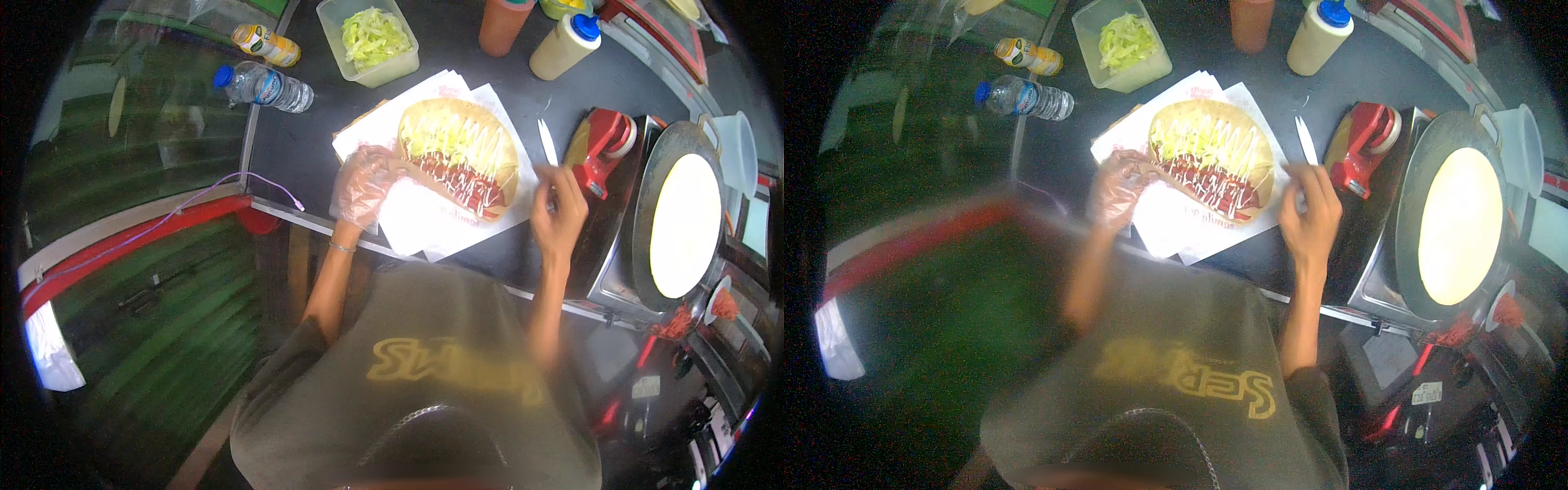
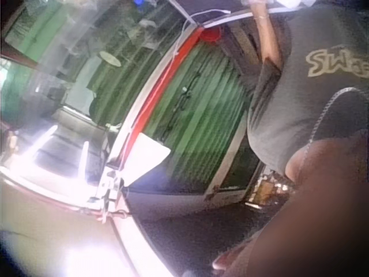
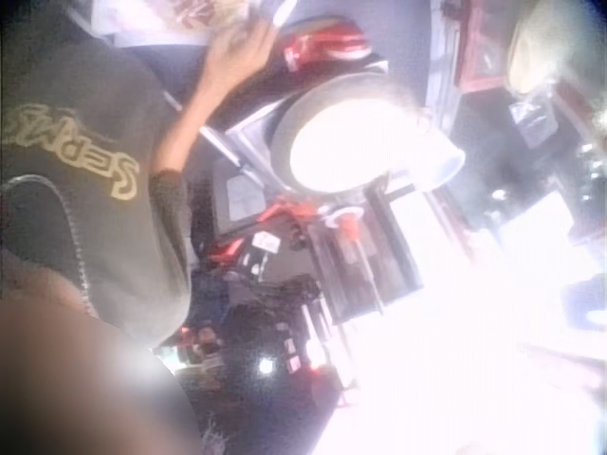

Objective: The person assembles a taco by placing shredded lettuce, sliced meat, and sauces onto a tortilla, then folds and wraps it in paper. The person uses tongs to handle the meat and squeeze bottles to apply sauces.

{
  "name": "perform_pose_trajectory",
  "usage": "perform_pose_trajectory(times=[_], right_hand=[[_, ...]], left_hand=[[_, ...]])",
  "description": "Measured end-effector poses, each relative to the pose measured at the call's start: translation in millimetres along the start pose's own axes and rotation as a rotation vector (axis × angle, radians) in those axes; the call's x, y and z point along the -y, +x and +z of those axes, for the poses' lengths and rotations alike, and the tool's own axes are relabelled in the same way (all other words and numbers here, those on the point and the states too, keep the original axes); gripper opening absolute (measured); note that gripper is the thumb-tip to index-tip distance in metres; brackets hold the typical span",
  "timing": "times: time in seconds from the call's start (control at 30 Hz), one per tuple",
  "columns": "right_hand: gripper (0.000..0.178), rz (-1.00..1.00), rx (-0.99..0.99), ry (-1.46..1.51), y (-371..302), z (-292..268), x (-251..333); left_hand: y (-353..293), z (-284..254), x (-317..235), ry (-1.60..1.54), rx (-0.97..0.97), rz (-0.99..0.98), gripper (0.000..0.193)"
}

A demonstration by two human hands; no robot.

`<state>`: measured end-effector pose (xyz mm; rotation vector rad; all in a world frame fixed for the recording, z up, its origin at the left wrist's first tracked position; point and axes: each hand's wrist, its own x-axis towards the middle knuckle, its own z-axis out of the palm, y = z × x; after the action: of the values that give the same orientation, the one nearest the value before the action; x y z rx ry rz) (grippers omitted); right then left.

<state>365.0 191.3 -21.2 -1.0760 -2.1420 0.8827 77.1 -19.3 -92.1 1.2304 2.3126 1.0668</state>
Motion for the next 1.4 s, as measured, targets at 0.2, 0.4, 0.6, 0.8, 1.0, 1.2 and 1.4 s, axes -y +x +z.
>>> perform_pose_trajectory(times=[0.2,0.4,0.6,0.8,1.0,1.2,1.4], right_hand=[[0.035,-0.180,0.176,0.022,130.2,96.7,-3.8],[0.055,0.074,0.574,0.024,172.1,135.7,4.5],[0.041,-0.062,0.891,0.288,170.4,107.8,13.3],[0.032,-0.284,0.727,0.311,138.4,90.0,28.1],[0.025,-0.420,0.732,0.178,99.3,66.2,64.5],[0.021,-0.389,0.689,0.076,57.1,73.3,61.8],[0.022,-0.348,0.634,0.120,68.3,82.5,51.8]], left_hand=[[8.4,8.9,-9.3,0.098,-0.023,-0.246,0.027],[3.4,24.2,-30.0,0.130,-0.406,-0.041,0.023],[-14.9,25.4,-48.4,0.313,-0.310,0.099,0.035],[-29.7,40.2,-57.8,0.184,-0.331,0.074,0.069],[-31.9,47.0,-59.1,0.278,-0.311,-0.007,0.065],[-37.7,47.8,-43.4,0.140,-0.397,0.094,0.053],[-37.6,39.4,-42.6,0.449,-0.266,0.456,0.030]])
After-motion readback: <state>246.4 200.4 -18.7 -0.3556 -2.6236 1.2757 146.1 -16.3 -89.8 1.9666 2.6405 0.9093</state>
